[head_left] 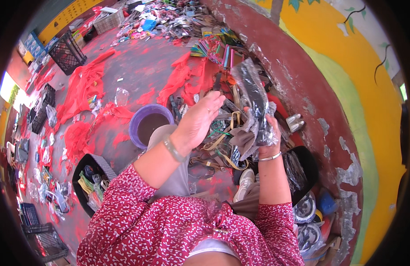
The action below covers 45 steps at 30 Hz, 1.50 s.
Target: The person handles various metal parts and a wrench, wiping them individually with a cloth and placing them into a nearby container.
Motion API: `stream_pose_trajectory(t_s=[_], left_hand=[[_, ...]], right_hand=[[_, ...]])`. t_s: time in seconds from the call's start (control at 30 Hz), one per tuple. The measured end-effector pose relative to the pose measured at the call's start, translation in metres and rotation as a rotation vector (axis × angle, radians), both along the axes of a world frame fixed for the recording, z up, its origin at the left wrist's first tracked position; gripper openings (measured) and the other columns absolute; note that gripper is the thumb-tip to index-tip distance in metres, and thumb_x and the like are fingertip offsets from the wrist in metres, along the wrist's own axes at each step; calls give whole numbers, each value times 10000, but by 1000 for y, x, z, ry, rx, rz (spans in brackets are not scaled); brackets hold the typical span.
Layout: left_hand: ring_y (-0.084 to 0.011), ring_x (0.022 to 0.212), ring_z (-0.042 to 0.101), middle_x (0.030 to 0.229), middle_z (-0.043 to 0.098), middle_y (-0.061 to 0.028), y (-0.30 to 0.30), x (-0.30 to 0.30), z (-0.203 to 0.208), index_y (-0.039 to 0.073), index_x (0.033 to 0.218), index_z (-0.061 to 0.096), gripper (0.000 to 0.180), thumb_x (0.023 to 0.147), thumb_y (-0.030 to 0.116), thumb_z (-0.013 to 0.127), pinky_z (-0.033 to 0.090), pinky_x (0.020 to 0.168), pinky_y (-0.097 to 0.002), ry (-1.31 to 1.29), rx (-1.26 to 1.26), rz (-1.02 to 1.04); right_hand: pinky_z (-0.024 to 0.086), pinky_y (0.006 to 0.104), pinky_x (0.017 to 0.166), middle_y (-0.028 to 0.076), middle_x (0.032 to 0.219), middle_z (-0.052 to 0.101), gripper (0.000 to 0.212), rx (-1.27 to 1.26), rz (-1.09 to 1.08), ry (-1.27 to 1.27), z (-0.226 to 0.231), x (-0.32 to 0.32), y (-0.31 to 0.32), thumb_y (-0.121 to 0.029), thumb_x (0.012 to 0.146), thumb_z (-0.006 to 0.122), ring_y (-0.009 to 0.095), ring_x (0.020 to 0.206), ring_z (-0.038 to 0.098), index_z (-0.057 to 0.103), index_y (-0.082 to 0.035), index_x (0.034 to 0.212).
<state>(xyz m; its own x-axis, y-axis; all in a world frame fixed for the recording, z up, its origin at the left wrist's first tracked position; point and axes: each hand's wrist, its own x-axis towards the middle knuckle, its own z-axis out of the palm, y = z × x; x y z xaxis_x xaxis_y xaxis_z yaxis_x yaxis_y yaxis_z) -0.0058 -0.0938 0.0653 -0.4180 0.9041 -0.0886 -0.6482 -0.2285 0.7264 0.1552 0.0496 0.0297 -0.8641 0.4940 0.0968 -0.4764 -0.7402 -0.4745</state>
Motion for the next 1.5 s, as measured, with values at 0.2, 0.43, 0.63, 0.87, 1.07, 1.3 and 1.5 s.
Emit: stream_pose_trajectory(t_s=[0.2, 0.43, 0.63, 0.87, 1.07, 1.3, 1.5], left_hand=[[-129, 805, 577, 974, 607, -58, 68, 3, -11, 83, 1063, 546, 319, 879, 343, 560, 435, 663, -229, -189, 280, -272], [-159, 843, 602, 929, 614, -36, 100, -23, -44, 78, 1044, 550, 183, 903, 192, 526, 494, 783, -336, -170, 270, -1], [-103, 832, 581, 950, 607, -22, 105, -23, -48, 44, 1056, 548, 165, 907, 100, 505, 474, 802, -288, 105, 168, 1], [-137, 832, 584, 938, 600, -54, 94, -7, -44, 18, 1070, 520, 183, 899, 78, 501, 478, 790, -291, 175, 78, -216], [-119, 822, 579, 943, 588, -49, 97, 8, -59, 23, 1089, 486, 199, 891, 49, 487, 485, 746, -277, 256, 37, -291], [-135, 933, 562, 1025, 589, -60, 107, 21, -87, 25, 1136, 519, 282, 858, 68, 521, 434, 837, -288, 369, -88, -249], [-164, 1063, 519, 1164, 550, -63, 105, 14, -79, -3, 1158, 528, 317, 846, 41, 496, 385, 925, -290, 405, 98, -122]], right_hand=[[478, 404, 884, 305, 1140, 523, 489, -8, 4, 54, -6, -7, -9, -157, 842, 499, 347, 1013, 578, 404, 165, 1197], [425, 350, 925, 141, 1168, 550, 398, 181, -207, -345, -13, -10, 8, -214, 921, 451, 228, 1048, 553, 443, 37, 1231], [411, 282, 778, 91, 1017, 573, 257, 1256, -1011, -1093, -28, 25, 69, -189, 853, 589, 166, 899, 522, 580, -4, 1033], [422, 277, 818, 57, 1088, 558, 371, 427, -845, -770, 4, 27, 59, -103, 833, 597, 167, 1004, 517, 498, -28, 1182], [402, 291, 896, 32, 1160, 518, 476, 549, -954, -368, 13, 15, 44, 39, 824, 506, 144, 1038, 500, 404, -56, 1280], [367, 298, 964, 163, 1246, 499, 334, 1412, -628, -564, -1, -16, 8, 90, 754, 460, 244, 1193, 455, 625, -24, 1021], [422, 219, 695, 74, 907, 649, 212, 543, -793, -635, 10, 3, 23, 5, 803, 478, 113, 822, 586, 636, -10, 943]])
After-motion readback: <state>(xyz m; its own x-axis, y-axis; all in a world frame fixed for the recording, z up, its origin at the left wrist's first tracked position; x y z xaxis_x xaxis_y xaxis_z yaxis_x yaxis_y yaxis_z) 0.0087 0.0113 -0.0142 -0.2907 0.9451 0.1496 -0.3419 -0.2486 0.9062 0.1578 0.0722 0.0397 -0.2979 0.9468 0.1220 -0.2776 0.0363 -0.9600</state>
